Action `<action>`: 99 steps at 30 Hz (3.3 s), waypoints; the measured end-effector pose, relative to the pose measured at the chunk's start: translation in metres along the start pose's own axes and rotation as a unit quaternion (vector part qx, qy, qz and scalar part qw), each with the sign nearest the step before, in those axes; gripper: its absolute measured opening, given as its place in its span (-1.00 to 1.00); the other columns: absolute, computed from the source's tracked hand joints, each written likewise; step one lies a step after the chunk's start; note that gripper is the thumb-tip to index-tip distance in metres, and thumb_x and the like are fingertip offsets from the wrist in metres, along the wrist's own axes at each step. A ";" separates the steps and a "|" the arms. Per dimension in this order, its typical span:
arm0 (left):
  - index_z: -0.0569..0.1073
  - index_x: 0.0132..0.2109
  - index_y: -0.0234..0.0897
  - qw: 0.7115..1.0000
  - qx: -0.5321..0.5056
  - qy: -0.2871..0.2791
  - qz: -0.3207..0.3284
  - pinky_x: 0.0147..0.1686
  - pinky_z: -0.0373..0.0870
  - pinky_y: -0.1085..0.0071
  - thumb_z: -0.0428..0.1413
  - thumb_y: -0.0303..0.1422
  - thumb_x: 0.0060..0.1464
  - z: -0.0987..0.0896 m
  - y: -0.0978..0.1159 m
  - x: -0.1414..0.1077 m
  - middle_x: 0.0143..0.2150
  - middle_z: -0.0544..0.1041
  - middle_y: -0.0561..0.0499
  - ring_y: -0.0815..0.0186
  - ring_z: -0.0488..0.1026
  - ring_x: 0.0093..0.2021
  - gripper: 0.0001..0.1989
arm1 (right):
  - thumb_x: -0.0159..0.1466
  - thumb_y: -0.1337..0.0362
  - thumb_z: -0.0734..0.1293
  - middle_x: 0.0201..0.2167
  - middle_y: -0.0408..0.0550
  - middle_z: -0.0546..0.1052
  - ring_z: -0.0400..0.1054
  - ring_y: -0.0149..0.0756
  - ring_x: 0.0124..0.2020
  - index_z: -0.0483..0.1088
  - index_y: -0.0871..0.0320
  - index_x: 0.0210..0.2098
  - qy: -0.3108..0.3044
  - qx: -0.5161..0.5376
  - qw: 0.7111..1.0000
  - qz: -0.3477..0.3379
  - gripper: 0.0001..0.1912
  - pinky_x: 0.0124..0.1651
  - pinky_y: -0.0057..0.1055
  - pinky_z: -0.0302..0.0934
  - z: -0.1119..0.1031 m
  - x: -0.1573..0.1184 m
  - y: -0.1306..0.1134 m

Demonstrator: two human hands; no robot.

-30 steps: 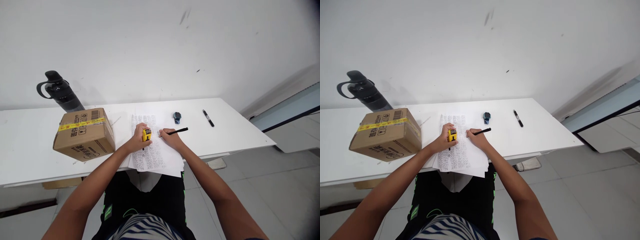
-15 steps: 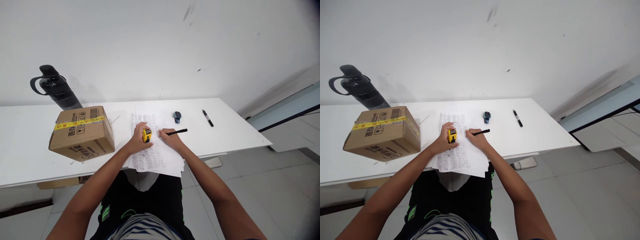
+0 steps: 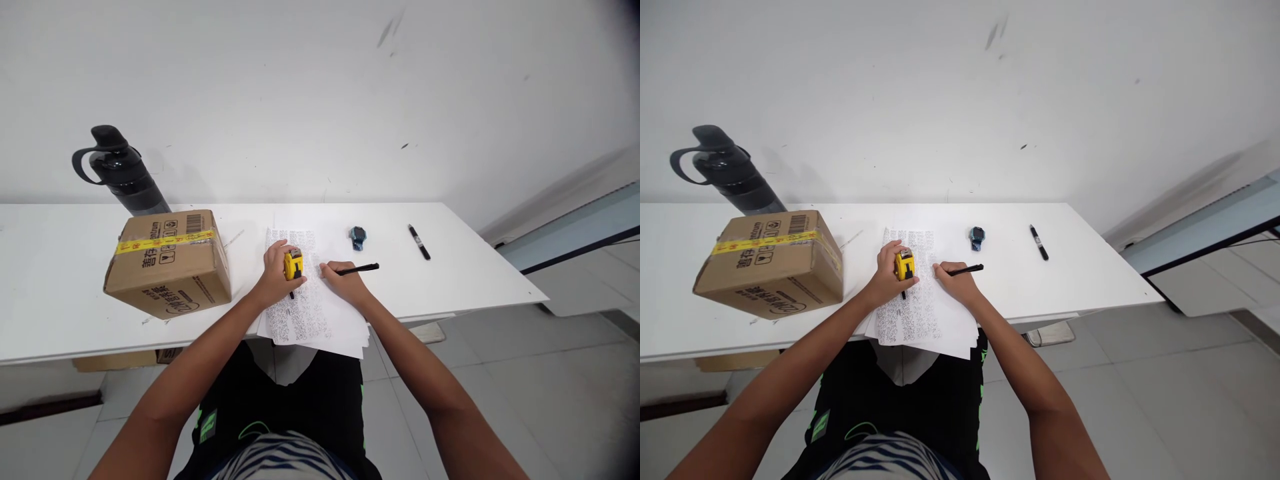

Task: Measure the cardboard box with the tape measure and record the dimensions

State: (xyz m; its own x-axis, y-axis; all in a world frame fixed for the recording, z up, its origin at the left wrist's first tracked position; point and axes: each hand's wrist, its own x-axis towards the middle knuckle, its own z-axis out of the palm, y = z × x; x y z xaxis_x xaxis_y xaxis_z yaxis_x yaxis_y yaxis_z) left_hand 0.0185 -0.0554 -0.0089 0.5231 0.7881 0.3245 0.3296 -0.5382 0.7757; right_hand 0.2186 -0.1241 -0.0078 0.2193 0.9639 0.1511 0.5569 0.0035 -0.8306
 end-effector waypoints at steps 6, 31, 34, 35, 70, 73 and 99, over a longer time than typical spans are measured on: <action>0.18 0.15 -0.10 1.000 -0.021 0.020 0.000 0.15 0.20 0.12 0.26 -0.26 -0.04 -0.002 0.001 0.000 0.21 0.19 -0.12 0.06 0.13 0.24 -0.36 | 0.23 0.03 0.23 -0.68 -0.16 0.33 0.17 -0.35 -0.55 0.35 0.13 -0.64 -0.006 0.011 1.000 0.004 -0.58 -0.46 -0.40 0.00 0.000 -0.001 0.000; 0.26 0.13 -0.17 0.988 -0.103 0.065 -0.098 -0.16 0.39 0.28 0.24 -0.06 -0.06 -0.007 0.004 -0.001 -0.03 0.40 -0.09 0.19 0.40 -0.10 -0.36 | 0.21 0.04 0.22 -0.65 -0.17 0.36 0.25 -0.32 -0.50 0.34 0.13 -0.65 0.062 0.047 0.996 0.037 -0.60 -0.36 -0.39 0.10 0.005 0.003 0.004; 0.27 0.13 -0.18 0.987 -0.118 0.064 -0.087 -0.08 0.36 0.25 0.22 -0.07 -0.03 -0.004 -0.003 0.001 0.02 0.37 -0.12 0.17 0.39 -0.04 -0.38 | 0.21 0.05 0.22 -0.64 -0.16 0.37 0.25 -0.32 -0.49 0.32 0.13 -0.66 0.075 0.046 0.995 0.043 -0.60 -0.35 -0.39 0.11 0.005 0.003 0.003; 0.28 0.13 -0.19 0.986 -0.125 0.064 -0.085 -0.07 0.35 0.26 0.19 -0.07 0.01 -0.004 -0.004 0.002 0.01 0.38 -0.12 0.18 0.38 -0.04 -0.42 | 0.21 0.05 0.22 -0.64 -0.16 0.37 0.25 -0.32 -0.50 0.32 0.13 -0.66 0.073 0.047 0.995 0.043 -0.60 -0.35 -0.39 0.11 0.005 0.003 0.003; 0.26 0.10 -0.21 0.994 0.071 -0.016 0.080 0.06 0.21 0.02 0.32 -0.25 -0.17 -0.014 0.008 -0.019 0.08 0.39 -0.17 -0.06 0.31 0.11 -0.33 | 0.18 0.14 0.21 -0.09 0.10 0.49 0.39 -0.20 -0.30 0.17 0.24 0.25 0.144 -0.145 0.978 0.044 -0.33 -0.10 -0.14 0.27 0.024 0.018 -0.001; 0.28 0.08 -0.18 0.990 0.007 0.058 0.127 0.12 0.17 0.01 0.31 -0.23 -0.14 -0.020 0.014 -0.026 0.09 0.41 -0.16 -0.04 0.31 0.15 -0.37 | 0.19 -0.06 0.24 -0.10 0.13 0.50 0.42 -0.15 -0.24 0.23 0.21 0.18 0.114 -0.036 0.993 -0.013 -0.32 -0.15 -0.14 0.32 0.022 0.004 -0.026; 0.30 0.18 -0.18 0.931 -0.054 0.310 -0.185 0.22 0.07 -0.11 0.32 -0.04 -0.19 -0.231 0.069 -0.120 0.23 0.32 -0.22 -0.14 0.14 0.29 -0.21 | 0.19 -0.13 0.29 0.05 0.14 0.39 0.39 -0.05 -0.03 0.27 0.09 0.00 -0.004 0.345 0.894 -0.287 -0.46 -0.17 -0.18 0.38 0.117 0.000 -0.278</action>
State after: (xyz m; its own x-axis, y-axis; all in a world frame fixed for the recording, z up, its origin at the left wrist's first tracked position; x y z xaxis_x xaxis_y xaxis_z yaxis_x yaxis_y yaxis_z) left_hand -0.2032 -0.1184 0.1310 -0.1751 0.9527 0.2484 0.2989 -0.1890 0.9354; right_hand -0.0299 -0.0938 0.1608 0.0482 0.7528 0.6564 -0.0506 0.6582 -0.7511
